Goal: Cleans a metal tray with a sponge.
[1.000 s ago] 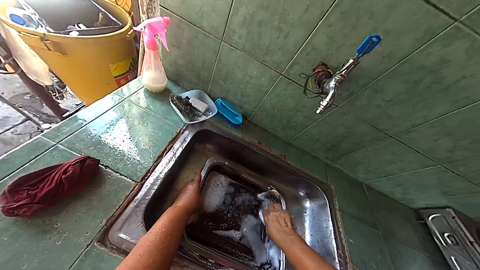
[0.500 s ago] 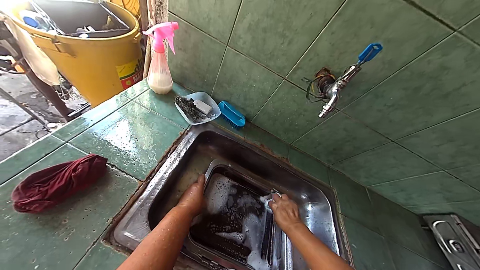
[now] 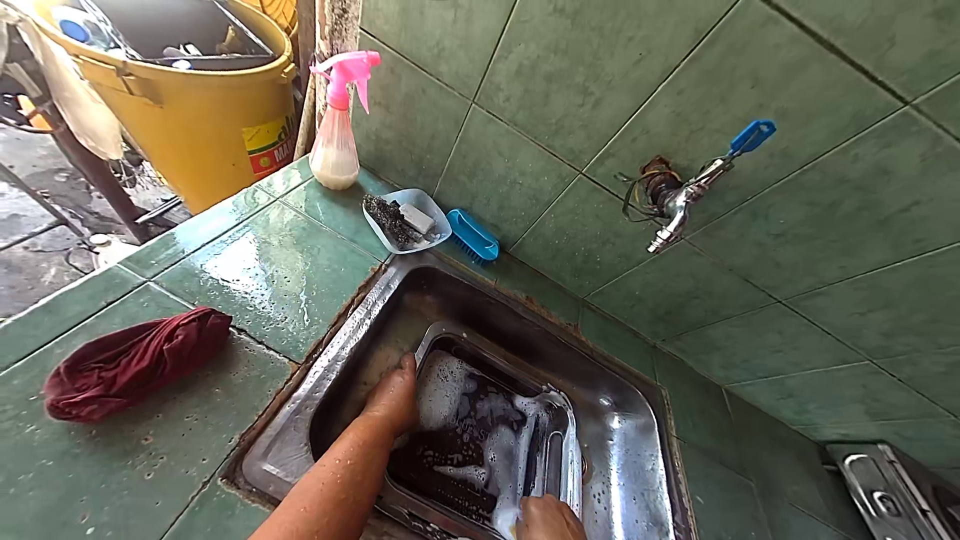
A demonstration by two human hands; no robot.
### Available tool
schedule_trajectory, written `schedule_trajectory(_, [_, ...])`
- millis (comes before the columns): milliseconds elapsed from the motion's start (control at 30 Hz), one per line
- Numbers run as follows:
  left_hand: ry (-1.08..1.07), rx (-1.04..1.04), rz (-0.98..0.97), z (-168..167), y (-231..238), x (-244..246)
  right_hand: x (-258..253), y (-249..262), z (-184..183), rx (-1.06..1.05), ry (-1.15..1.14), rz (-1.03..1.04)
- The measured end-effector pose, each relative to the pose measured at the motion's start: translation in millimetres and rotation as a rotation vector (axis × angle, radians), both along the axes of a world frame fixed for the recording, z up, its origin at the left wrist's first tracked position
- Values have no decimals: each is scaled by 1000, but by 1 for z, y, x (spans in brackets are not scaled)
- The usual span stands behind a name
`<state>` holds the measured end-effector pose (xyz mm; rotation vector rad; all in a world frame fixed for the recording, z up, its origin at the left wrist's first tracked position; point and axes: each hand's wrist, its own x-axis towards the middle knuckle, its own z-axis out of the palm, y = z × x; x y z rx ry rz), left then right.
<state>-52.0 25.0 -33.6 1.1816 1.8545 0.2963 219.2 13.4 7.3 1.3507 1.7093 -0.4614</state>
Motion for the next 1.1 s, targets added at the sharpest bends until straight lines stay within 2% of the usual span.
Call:
schedule_trajectory(100, [20,-7,13,2,2,3,-21,0,-10,24,184,-124])
schedule_trajectory(300, [24,3,14,2,2,3,-125,-4,-19,-55,478,-53])
schedule_trajectory(367, [23,0,9,3,2,4,-143,-7,-23,-22,563,-15])
schedule_trajectory(433, [14,4,11,4,1,3,-136,-9,-28,9,659,97])
schedule_trajectory(533, [-13,9,8,3,-1,2,-81,1,-36,130,680,192])
schedule_trajectory(633, [-34,12,3,2,1,2,-10,28,-38,330,447,61])
schedule_trajectory(700, [-46,11,3,2,1,3,5,48,-35,380,268,-63])
schedule_trajectory(767, [-46,6,-2,4,4,7,-17,53,-35,423,256,-126])
schedule_trajectory(833, [-50,8,1,6,5,9,-62,45,-41,442,369,-91])
schedule_trajectory(900, [-46,10,3,7,3,8,-112,30,-46,381,496,-24])
schedule_trajectory(967, [-36,13,-1,7,3,8,-141,17,-46,317,593,28])
schedule_trajectory(1033, [-35,11,-14,6,2,6,-134,12,-48,336,644,47])
schedule_trajectory(1100, [-43,3,-19,7,2,5,-106,19,-49,400,611,-10])
